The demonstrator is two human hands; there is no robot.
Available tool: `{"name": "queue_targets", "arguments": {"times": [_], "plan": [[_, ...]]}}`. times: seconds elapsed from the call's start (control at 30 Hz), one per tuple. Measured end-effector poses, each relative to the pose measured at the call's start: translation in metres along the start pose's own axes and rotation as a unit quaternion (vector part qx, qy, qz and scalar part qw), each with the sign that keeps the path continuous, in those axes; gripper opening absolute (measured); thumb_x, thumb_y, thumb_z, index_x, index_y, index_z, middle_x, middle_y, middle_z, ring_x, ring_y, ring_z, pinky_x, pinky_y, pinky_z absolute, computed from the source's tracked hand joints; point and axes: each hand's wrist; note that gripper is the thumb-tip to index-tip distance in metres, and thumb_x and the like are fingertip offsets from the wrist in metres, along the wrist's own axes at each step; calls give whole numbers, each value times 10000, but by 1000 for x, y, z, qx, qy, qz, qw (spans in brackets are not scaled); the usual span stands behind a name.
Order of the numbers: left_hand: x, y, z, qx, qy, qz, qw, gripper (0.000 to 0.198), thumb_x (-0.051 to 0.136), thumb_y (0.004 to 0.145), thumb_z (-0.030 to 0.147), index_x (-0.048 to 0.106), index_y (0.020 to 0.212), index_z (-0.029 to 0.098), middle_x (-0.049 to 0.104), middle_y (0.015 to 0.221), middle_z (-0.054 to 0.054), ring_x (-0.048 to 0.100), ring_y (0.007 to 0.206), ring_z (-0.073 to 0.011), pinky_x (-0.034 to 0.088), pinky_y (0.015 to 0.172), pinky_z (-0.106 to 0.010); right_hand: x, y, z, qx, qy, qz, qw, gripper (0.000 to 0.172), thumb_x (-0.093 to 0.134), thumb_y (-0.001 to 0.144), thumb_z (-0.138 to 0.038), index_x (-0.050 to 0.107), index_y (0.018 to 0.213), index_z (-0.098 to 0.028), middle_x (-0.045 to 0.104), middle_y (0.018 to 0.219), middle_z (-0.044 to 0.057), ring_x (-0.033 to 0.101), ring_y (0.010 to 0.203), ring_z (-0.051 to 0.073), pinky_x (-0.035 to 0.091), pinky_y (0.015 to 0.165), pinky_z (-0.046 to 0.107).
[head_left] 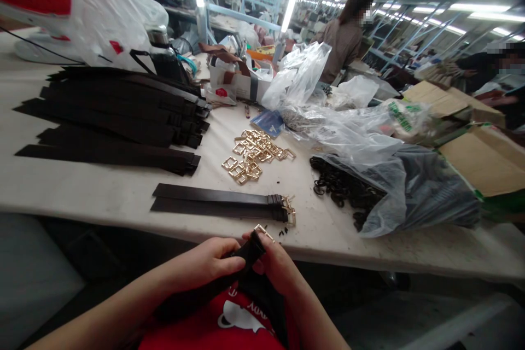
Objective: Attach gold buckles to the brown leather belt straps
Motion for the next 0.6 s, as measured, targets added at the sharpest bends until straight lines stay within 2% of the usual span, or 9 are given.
{"name": "queue_targets", "arguments": {"times": [0.07,0.13,0.2,0.27,0.37,0.47,0.53,0.6], "plan": [[-1,1,-6,-10,-15,-8,1000,270,510,745,364,609,871,147,641,840,-7,561,759,-180,421,629,-223,-1,-2,2,-5,0,-10,1000,374,461,795,-493,548,952,-165,340,455,-79,268,413,72,207,434,198],[-1,2,-13,-18,-20,-18,999,258,549,714,354,599,858,146,630,810,8,550,729,-167,404,608,-214,-2,-4,1,-23,-49,-2,999,285,514,777,-427,531,931,-188,385,518,-72,294,431,68,223,433,192],[-1,4,-18,-27,-17,-28,999,221,567,689,329,583,814,148,600,737,31,523,661,-142,374,564,-201,-2,-6,-2,-65,-144,20,987,194,542,757,-338,520,892,-201,441,623,-52,373,506,80,287,478,196],[-2,6,-21,-39,-8,-36,999,186,559,684,313,567,775,152,558,671,49,483,596,-121,337,520,-194,-1,-8,-6,-108,-250,43,961,140,525,748,-260,509,876,-204,466,697,-36,427,600,102,338,554,212],[-3,7,-19,-42,4,-38,998,164,540,695,307,557,757,156,522,642,57,451,570,-109,314,505,-192,0,-10,-9,-124,-357,67,923,151,478,756,-219,481,907,-207,478,697,-30,447,618,121,356,589,234],[-4,7,-16,-43,5,-36,998,159,553,687,309,550,721,154,510,622,58,438,555,-103,304,498,-193,1,-10,-7,-120,-397,80,906,184,464,763,-224,456,947,-211,499,686,-27,466,597,130,362,579,245],[-4,7,-16,-60,-38,-52,996,182,572,670,323,555,723,150,539,630,48,452,546,-103,318,502,-197,0,-9,-6,-120,-404,78,904,194,468,757,-223,451,950,-211,506,676,-27,471,585,132,362,568,245],[-4,7,-19,-87,-126,-89,984,243,594,649,358,570,763,145,591,672,22,490,547,-111,354,520,-207,0,-9,-7,-118,-410,73,901,202,474,748,-215,452,949,-211,506,663,-30,466,575,130,359,559,241]]}}
Point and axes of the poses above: each hand's wrist, its own y-axis towards the middle knuckle, its own x-axis out of the palm, z = x × y
